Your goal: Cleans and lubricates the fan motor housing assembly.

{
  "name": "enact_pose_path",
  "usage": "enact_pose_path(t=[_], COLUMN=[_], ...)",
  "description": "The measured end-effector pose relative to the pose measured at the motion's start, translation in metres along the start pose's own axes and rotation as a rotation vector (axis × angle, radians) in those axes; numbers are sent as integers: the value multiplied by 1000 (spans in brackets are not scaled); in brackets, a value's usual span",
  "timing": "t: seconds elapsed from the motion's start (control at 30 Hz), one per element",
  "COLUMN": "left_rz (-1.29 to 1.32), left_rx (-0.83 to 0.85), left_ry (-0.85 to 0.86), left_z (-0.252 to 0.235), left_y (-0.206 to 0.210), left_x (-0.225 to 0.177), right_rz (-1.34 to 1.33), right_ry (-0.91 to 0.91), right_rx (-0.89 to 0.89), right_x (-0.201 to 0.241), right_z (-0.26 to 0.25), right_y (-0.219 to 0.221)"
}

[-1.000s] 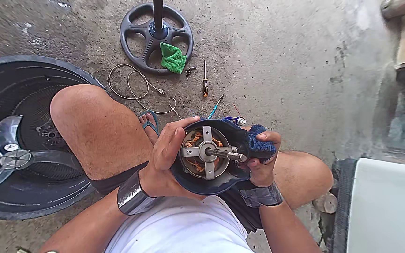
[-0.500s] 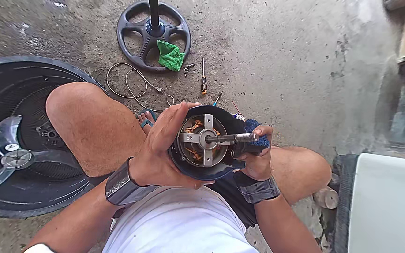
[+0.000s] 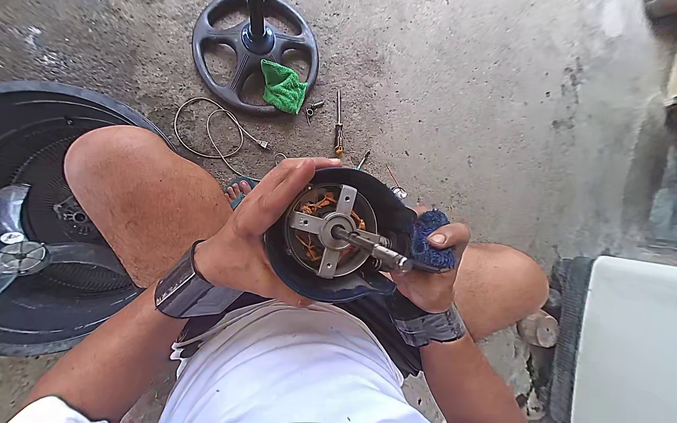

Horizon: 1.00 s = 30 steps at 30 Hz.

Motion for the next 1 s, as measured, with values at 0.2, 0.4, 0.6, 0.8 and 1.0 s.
enact_pose_path(t=[0.2, 0.4, 0.6, 0.8, 1.0], left_rz=[253, 240, 191, 181, 153], left_rx=[19, 40, 40, 9, -7], left_ry=[-24, 11, -92, -130, -54], left_z=[-5, -10, -11, -2, -2], left_y=[-12, -18, -11, -8, -5], left_x=[-7, -2, 7, 13, 5], right_rz=[225, 211, 86, 13, -12], right_ry=[-110, -112, -34, 10, 28], right_rx=[-12, -39, -94, -96, -25], right_x=[23, 24, 11, 3, 2], right_z=[3, 2, 1, 2, 0], right_y=[25, 26, 16, 12, 8])
Point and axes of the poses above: each hand's wrist, its own z-axis away from the middle knuckle, its own y-axis out of the palm, x = y × z, the point moved 8 cm from there along -z, towards the middle knuckle, and after that the axes turned 4 degrees about y, right-handed, at the moved point
